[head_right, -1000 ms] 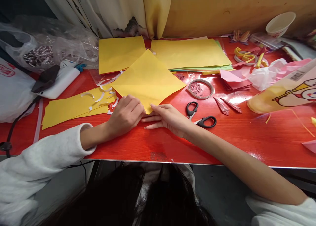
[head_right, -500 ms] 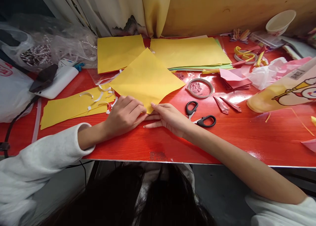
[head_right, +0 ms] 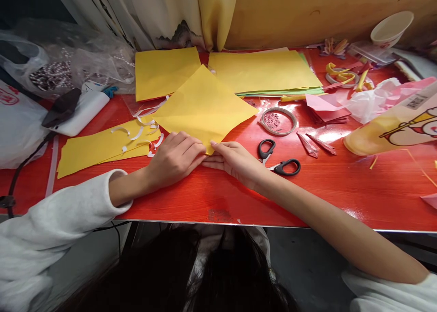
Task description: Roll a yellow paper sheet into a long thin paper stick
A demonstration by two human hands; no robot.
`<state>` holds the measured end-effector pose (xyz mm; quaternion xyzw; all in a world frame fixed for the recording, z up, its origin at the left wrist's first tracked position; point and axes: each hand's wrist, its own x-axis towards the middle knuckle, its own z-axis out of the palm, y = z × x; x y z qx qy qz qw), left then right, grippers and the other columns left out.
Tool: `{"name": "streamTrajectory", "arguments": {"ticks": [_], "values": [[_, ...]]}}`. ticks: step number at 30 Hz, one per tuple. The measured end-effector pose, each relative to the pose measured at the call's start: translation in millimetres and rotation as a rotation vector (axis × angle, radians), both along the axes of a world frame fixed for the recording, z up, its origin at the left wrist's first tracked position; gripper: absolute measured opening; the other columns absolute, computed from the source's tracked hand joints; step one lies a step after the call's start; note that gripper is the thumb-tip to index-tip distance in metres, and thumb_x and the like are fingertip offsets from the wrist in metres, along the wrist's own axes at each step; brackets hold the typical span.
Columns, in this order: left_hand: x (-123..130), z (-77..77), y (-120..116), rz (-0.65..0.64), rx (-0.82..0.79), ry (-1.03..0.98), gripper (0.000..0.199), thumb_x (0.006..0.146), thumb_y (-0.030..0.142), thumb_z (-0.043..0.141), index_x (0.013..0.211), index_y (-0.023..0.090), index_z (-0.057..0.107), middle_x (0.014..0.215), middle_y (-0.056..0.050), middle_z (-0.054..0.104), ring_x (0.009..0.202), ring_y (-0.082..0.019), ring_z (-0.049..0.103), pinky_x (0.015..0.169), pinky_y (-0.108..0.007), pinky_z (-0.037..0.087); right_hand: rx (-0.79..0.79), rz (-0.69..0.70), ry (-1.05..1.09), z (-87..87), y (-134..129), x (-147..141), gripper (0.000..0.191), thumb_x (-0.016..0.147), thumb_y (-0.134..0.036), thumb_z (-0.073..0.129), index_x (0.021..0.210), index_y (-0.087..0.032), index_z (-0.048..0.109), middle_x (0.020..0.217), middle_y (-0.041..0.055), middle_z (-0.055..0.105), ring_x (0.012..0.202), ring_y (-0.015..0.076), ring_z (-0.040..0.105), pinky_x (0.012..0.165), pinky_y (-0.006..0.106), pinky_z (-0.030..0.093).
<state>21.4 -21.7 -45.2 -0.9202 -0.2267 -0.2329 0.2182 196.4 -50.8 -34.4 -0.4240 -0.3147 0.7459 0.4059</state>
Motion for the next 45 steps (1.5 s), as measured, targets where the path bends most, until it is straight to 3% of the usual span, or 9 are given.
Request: {"name": "streamTrajectory", "arguments": {"ticks": [11, 26, 37, 45], "values": [[0.7, -1.8, -1.0, 0.013, 0.03, 0.011, 0.011, 0.088, 0.019, 0.047, 0.081, 0.015, 0.055, 0.077, -0.004, 0.057, 0.074, -0.017, 0.048, 0.065, -0.03, 0.035, 0.002, 0.013, 0.008, -0.9, 0.3, 0.1, 0.02, 0.09, -0.018, 0.047, 0.081, -0.01, 0.062, 0.084, 0.01, 0.068, 0.091, 0.0159, 0.066, 0.092, 0.034, 0.051], [1.7, -2.0, -1.7, -0.012, 0.042, -0.02, 0.014, 0.087, 0.017, 0.047, 0.074, 0.014, 0.053, 0.071, -0.003, 0.056, 0.071, -0.017, 0.049, 0.064, -0.03, 0.035, -0.017, 0.002, -0.012, 1.1, 0.5, -0.3, 0.025, 0.089, -0.019, 0.048, 0.066, -0.013, 0.053, 0.063, 0.0025, 0.059, 0.081, 0.0145, 0.066, 0.091, 0.036, 0.051], [-0.1, -2.4, 0.3, -0.051, 0.091, -0.011, 0.022, 0.088, 0.016, 0.045, 0.068, 0.015, 0.055, 0.066, -0.003, 0.057, 0.067, -0.016, 0.048, 0.062, -0.031, 0.032, 0.001, 0.025, -0.017, -3.1, 1.0, 2.4, 0.019, 0.09, -0.022, 0.048, 0.075, -0.012, 0.056, 0.077, 0.0088, 0.067, 0.091, 0.0161, 0.066, 0.092, 0.034, 0.051], [-4.5, 5.3, 7.0, -0.162, 0.176, 0.057, 0.023, 0.09, 0.013, 0.041, 0.073, 0.014, 0.057, 0.061, -0.001, 0.054, 0.062, -0.014, 0.047, 0.061, -0.031, 0.031, -0.021, 0.075, -0.068, 2.0, 1.0, 1.0, 0.016, 0.088, -0.018, 0.051, 0.074, -0.011, 0.057, 0.084, 0.0118, 0.069, 0.087, 0.0169, 0.067, 0.09, 0.033, 0.052]]}}
